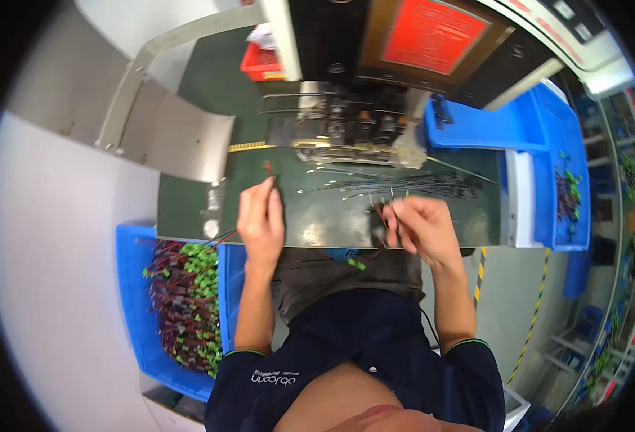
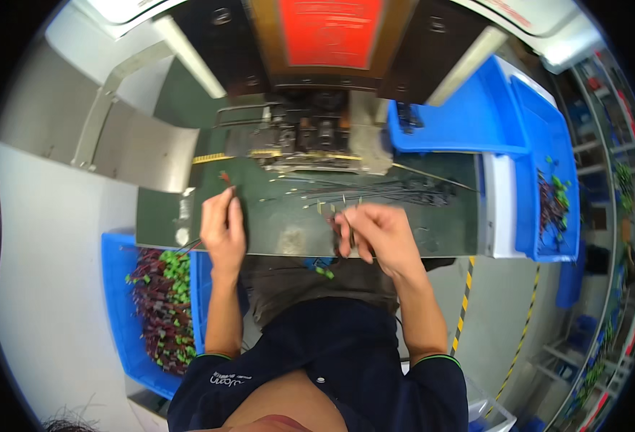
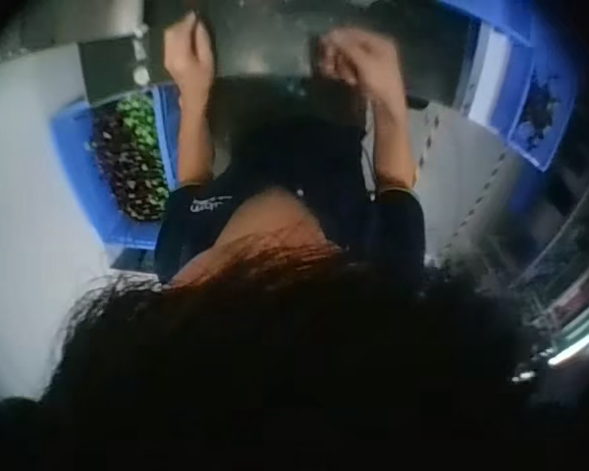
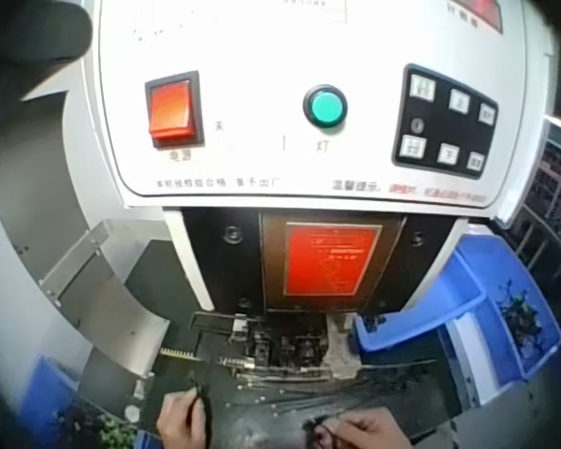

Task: The person assembles wire harnesses by hand, inserting connectors into the harnesses and organizing the wires at an electronics assembly station.

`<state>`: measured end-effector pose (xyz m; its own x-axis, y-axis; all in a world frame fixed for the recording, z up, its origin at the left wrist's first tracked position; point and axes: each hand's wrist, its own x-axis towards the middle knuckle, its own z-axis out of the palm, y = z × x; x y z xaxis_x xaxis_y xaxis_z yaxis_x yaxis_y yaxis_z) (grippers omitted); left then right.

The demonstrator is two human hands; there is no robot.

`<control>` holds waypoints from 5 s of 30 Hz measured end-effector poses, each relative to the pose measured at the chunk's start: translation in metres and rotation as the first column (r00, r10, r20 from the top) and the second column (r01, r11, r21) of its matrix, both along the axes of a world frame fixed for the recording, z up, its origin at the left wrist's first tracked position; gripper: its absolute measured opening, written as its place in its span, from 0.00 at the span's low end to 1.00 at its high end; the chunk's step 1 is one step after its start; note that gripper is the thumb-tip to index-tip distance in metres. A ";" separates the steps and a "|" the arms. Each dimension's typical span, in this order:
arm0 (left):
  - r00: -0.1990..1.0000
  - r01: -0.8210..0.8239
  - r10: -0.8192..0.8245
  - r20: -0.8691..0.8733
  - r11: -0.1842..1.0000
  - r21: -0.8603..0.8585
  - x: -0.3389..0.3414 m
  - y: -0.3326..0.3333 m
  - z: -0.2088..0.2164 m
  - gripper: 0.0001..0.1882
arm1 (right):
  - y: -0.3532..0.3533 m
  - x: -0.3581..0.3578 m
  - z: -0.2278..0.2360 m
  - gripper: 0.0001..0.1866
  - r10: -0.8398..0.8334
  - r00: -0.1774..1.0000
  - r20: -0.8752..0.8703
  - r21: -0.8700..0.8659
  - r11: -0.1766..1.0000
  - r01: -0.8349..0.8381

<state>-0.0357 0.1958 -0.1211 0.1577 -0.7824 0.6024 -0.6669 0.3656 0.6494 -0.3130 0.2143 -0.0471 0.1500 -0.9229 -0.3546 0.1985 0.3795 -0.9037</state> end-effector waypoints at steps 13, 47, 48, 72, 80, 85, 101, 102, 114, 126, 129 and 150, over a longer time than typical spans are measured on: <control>1.000 -0.016 0.015 0.012 0.999 0.037 -0.005 0.015 0.057 0.12 | 0.057 -0.251 0.212 0.11 -0.379 0.162 -0.911 -0.375 0.925 0.056; 0.782 0.416 -0.397 -0.480 0.907 -0.073 0.042 0.123 0.129 0.10 | 0.027 -0.329 0.087 0.17 -0.387 -0.475 -0.790 -0.351 0.922 -0.167; 0.802 0.398 -0.365 -0.473 0.917 -0.032 0.031 0.113 0.119 0.10 | 0.031 -0.310 0.095 0.17 -0.428 -0.574 -0.698 -0.415 0.895 -0.164; 0.524 0.623 -0.256 -0.813 0.766 0.160 -0.030 0.064 0.064 0.06 | -0.046 -0.088 0.038 0.06 -0.532 0.467 -0.707 -0.685 0.351 -0.638; 0.686 0.549 -0.265 -0.677 0.800 0.243 -0.031 0.056 0.062 0.05 | -0.064 -0.153 0.076 0.05 -0.479 0.869 -0.127 -0.842 0.515 0.161; 0.630 0.541 -0.234 -0.740 0.816 0.202 -0.031 0.059 0.059 0.06 | -0.054 -0.124 0.074 0.03 -0.266 0.960 0.086 -0.708 0.662 0.247; 0.419 0.605 -0.143 -0.896 0.780 0.159 -0.041 0.059 0.050 0.03 | 0.026 0.060 -0.037 0.05 0.078 0.996 0.038 -0.461 0.886 -0.052; 0.435 0.588 -0.175 -0.883 0.799 0.131 -0.042 0.059 0.047 0.03 | 0.027 0.065 -0.041 0.06 0.086 0.995 0.045 -0.481 0.875 -0.054; 0.489 0.524 -0.168 -0.856 0.841 0.135 -0.042 0.059 0.037 0.05 | 0.025 0.064 -0.046 0.07 0.129 0.982 0.136 -0.267 0.960 -0.089; 0.893 0.447 -0.440 0.094 0.890 -0.087 -0.047 0.041 0.056 0.10 | 0.000 0.067 -0.039 0.08 0.061 0.982 0.178 -0.330 0.944 0.001; 0.918 0.381 -0.375 -0.126 0.924 0.026 -0.043 0.047 0.056 0.08 | 0.003 0.064 -0.048 0.09 0.035 0.990 0.140 -0.361 0.932 0.018; 0.596 0.473 -0.167 -0.786 0.863 0.176 -0.038 0.053 0.050 0.05 | 0.015 0.062 -0.025 0.04 0.040 0.961 -0.272 -0.584 0.787 -0.198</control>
